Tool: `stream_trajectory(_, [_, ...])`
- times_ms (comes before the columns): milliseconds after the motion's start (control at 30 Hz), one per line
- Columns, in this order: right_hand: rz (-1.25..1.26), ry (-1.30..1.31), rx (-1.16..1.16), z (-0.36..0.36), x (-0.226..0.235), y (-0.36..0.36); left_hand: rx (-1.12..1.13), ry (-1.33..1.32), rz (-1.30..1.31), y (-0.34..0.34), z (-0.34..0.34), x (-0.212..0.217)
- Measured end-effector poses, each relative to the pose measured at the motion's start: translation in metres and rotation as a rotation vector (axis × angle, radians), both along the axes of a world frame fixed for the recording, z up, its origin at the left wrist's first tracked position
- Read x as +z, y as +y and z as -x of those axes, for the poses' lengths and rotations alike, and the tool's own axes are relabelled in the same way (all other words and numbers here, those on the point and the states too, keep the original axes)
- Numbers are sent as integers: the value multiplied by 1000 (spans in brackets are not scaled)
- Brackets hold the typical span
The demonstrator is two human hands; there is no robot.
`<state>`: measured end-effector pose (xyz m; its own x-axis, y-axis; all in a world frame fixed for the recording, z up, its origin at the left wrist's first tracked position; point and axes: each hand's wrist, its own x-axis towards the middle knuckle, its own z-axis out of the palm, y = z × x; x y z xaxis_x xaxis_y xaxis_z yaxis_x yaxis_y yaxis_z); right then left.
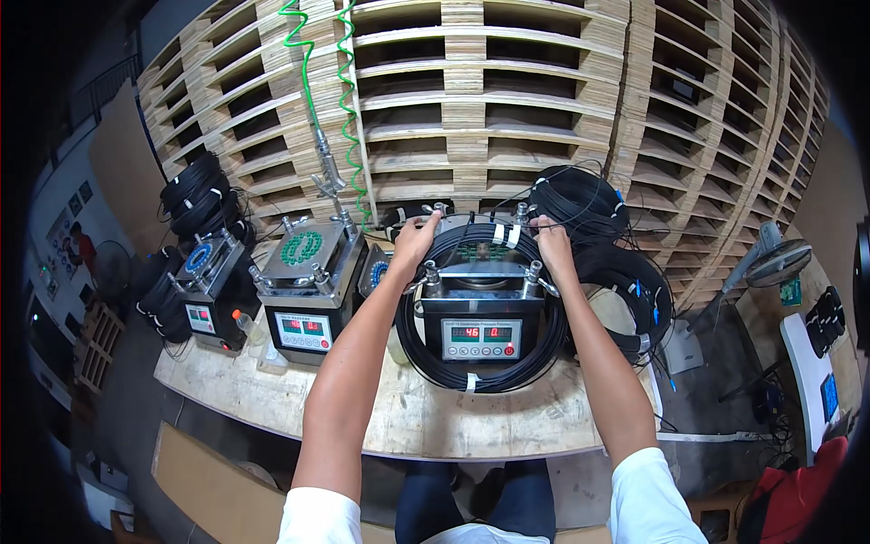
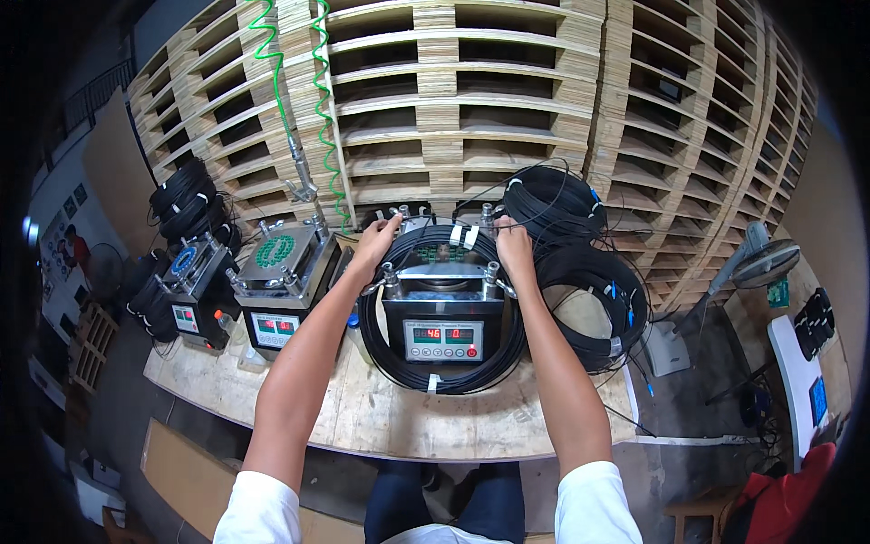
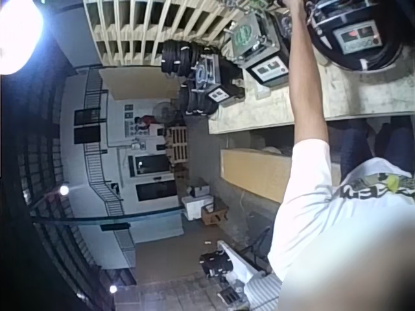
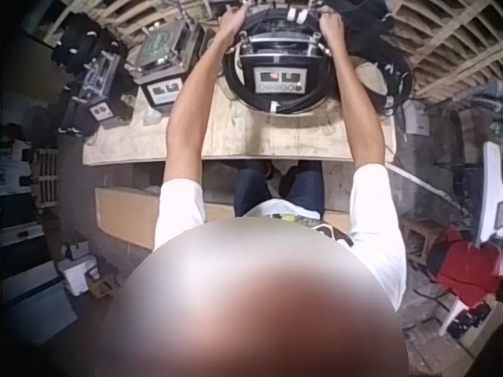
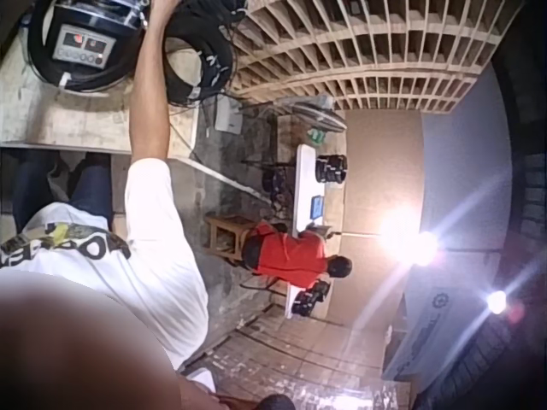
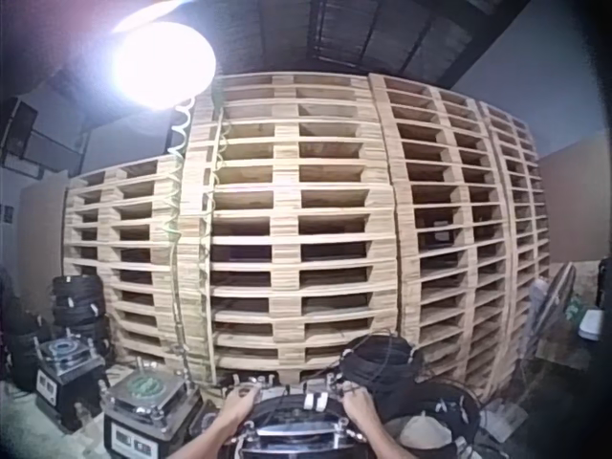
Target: Operator uses a series of specialized machines to polish and process fiber optic cables or wires.
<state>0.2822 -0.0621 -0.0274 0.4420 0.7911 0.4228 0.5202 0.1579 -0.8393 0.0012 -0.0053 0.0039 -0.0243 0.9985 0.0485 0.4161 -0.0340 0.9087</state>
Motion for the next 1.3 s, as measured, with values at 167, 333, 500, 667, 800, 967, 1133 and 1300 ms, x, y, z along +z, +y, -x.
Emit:
stream_trajectory(167, [-56, -5, -1, -11, -9, 7, -75, -32, -36, -9, -10, 8])
stream_trajectory(333, [79, -8, 33, 4, 3, -4, -53, -61, -59, -3, 4, 1])
stream_trajectory(500, [22, -1, 58, -5, 3, -2, 3, -42, -44, -8, -3, 5])
stream_trajectory(667, [-102, 129, 164, 2, 8, -10, -5, -60, -89, -5, -5, -1])
stream_trajectory(800, [-13, 195, 196, 13, 24, -27, -52, -83, -127, -4, 4, -2])
stream_trajectory(967, [-14, 73, 154, 8, 22, -28, -75, -49, -74, -10, -4, 5])
stream_trajectory(1133, [66, 20, 64, 8, 19, -21, -57, -60, -41, -5, 1, 3])
stream_trajectory(1300, [10, 35, 151, -5, 6, -12, -71, -59, -34, -1, -4, -2])
